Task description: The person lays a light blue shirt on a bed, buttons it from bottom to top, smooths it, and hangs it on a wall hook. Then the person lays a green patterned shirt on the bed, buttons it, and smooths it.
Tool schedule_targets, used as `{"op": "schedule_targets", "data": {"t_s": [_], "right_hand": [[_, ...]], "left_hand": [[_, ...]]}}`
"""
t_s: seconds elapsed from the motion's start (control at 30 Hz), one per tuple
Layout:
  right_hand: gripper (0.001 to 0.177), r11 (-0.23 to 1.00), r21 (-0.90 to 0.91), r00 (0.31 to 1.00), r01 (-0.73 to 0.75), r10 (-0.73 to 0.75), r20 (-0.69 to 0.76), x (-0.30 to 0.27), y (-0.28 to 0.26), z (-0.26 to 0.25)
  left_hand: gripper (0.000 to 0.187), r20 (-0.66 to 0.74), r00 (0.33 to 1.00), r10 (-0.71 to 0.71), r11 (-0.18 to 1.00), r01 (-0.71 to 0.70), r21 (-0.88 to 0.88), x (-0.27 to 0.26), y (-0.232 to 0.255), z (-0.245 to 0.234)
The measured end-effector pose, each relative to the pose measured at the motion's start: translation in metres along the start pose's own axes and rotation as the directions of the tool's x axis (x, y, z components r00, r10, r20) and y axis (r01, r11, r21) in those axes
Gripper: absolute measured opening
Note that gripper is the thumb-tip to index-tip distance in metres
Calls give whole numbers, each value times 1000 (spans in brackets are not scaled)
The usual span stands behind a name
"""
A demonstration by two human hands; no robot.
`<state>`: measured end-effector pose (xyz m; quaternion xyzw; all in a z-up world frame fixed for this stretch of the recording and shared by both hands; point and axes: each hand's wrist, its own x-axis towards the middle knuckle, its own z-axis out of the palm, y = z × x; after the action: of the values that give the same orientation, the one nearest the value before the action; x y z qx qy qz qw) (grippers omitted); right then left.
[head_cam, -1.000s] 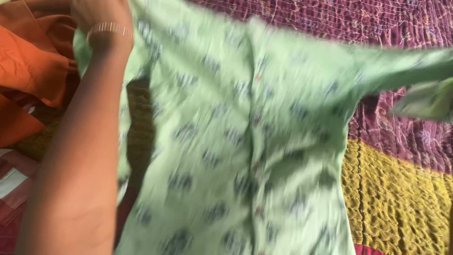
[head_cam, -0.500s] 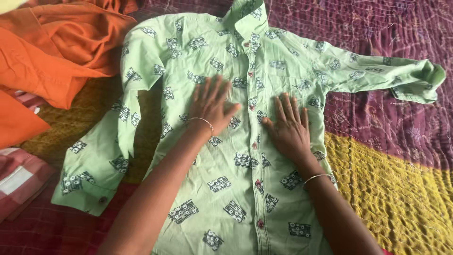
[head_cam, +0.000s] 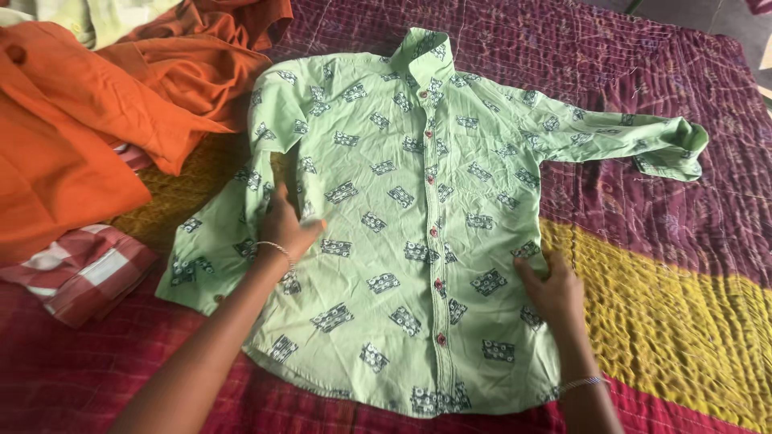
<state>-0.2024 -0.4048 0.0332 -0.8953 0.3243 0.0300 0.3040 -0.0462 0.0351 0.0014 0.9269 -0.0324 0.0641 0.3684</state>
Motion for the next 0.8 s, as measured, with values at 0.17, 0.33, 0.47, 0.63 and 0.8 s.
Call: {"op": "schedule_targets", "data": {"t_s": [0.17, 0.33, 0.47, 0.63, 0.8], "right_hand": [[53, 941, 281, 914, -188, 62, 402, -34, 31, -31], [48, 829, 454, 892, -326, 110, 440, -53, 46, -44], [46, 759, 555, 918, -339, 140, 370, -67, 53, -54], [44, 659, 700, 908, -275, -61, 414, -73, 78, -49], [46, 603, 756, 909, -257, -115, 400, -79, 97, -53]], "left_hand": [[58, 479, 797, -368, 902, 430, -22, -48, 13, -45], [29, 564, 796, -221, 707, 529, -469, -84, -2, -52], [29, 475, 846, -241, 750, 474, -462, -98, -4, -63], [28, 523, 778, -348, 638, 605, -476, -121, 12, -85], [35, 455, 802, -388, 774, 551, -313, -143, 5, -101]]}}
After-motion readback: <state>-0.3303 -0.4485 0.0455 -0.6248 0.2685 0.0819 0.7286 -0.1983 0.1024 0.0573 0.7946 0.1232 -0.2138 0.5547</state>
